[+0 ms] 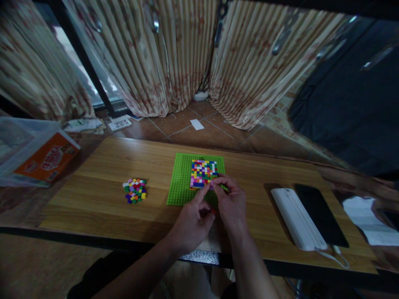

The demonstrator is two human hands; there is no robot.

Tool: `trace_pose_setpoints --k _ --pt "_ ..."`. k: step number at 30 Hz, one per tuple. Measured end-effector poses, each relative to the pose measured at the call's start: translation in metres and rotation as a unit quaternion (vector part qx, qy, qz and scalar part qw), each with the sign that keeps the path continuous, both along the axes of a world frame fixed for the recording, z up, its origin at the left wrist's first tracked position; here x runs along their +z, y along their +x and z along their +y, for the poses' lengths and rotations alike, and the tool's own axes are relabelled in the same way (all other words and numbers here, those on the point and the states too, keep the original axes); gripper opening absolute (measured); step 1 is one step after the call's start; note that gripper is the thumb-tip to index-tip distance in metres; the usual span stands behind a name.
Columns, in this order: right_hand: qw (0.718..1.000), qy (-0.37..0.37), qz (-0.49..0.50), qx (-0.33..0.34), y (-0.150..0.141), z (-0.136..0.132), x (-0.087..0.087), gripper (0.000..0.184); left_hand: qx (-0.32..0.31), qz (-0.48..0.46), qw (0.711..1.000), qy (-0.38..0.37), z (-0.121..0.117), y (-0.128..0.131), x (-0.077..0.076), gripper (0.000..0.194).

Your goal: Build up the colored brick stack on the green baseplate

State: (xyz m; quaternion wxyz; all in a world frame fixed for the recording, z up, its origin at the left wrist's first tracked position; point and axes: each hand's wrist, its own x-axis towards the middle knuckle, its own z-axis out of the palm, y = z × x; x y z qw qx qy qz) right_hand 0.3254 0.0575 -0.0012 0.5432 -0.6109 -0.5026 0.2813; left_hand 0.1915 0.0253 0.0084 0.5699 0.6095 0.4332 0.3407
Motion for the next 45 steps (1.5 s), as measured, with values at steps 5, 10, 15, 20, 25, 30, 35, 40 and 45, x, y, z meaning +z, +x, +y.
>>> trace_pose_setpoints --k 5,10,15,20,25,30,35,40,45 --pt "0.993 -0.041 0.1 -0.036 -0.007 -0.001 0.007 0.015 -0.006 0.008 1.0 0.016 0.001 -0.001 0.0 0.077" --pt "0.99 -0.05 0.116 -0.055 -0.009 0.0 0.009 0.014 -0.003 0.023 0.999 0.026 0.003 -0.002 0.0 0.077" --pt "0.99 -0.05 0.125 -0.052 -0.008 0.002 0.007 0.013 0.008 0.031 0.999 0.032 0.004 -0.004 0.001 0.075" --pt "0.99 -0.045 0.134 -0.031 -0.008 -0.001 0.006 0.013 0.025 -0.017 1.0 -0.001 0.006 -0.006 0.003 0.065" --pt "0.998 0.015 0.049 -0.035 -0.006 -0.009 0.014 0.013 0.084 -0.12 0.986 -0.075 0.014 -0.01 0.008 0.047" --pt "0.995 0.069 -0.05 0.058 -0.006 -0.017 0.026 0.008 0.123 -0.264 0.949 -0.122 0.023 -0.015 0.011 0.038" --pt "0.974 0.09 -0.156 0.14 -0.008 -0.023 0.03 0.015 0.123 -0.33 0.923 -0.158 0.025 -0.018 0.012 0.04" --pt "0.965 0.091 -0.195 0.15 -0.01 -0.024 0.029 0.015 0.11 -0.357 0.914 -0.155 0.024 -0.02 0.013 0.042" --pt "0.965 0.105 -0.192 0.146 -0.012 -0.022 0.028 0.013 0.119 -0.365 0.908 -0.168 0.025 -0.022 0.014 0.039"
